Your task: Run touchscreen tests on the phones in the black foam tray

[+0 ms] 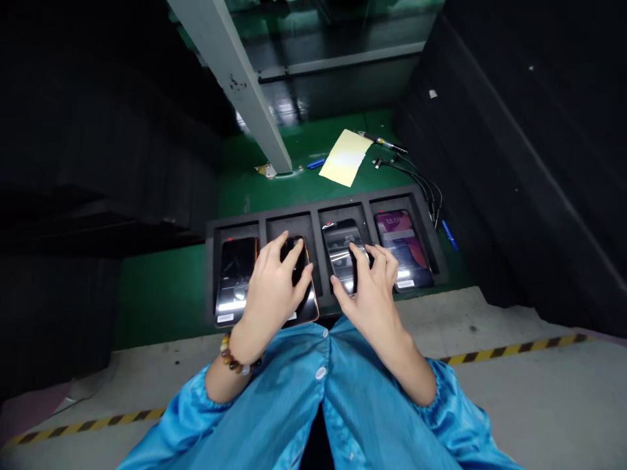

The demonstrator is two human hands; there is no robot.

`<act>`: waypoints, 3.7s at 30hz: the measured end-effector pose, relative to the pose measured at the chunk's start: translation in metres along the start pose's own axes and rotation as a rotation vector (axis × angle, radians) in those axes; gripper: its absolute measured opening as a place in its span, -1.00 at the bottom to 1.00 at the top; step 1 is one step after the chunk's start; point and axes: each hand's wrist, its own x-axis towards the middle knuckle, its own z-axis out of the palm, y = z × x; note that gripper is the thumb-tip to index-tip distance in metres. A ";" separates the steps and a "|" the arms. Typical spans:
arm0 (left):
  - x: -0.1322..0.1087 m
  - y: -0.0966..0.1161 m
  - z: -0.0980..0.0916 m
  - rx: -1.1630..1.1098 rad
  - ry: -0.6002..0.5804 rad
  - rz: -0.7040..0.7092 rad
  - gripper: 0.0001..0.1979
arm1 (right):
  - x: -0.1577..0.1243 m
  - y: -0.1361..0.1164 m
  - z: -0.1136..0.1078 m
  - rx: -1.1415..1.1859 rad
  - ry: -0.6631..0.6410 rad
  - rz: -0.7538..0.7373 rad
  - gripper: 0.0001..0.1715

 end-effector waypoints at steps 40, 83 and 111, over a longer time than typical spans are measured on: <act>-0.024 -0.079 -0.029 -0.077 0.016 0.070 -0.49 | 0.013 0.075 -0.067 0.039 -0.089 -0.255 -0.51; -0.042 -0.143 -0.020 -0.282 0.343 -0.103 -0.67 | 0.044 0.045 -0.052 0.119 -0.177 -0.192 -0.52; -0.047 -0.106 -0.099 -0.268 -0.228 0.163 -0.59 | 0.011 0.081 -0.127 0.107 -0.260 -0.050 -0.51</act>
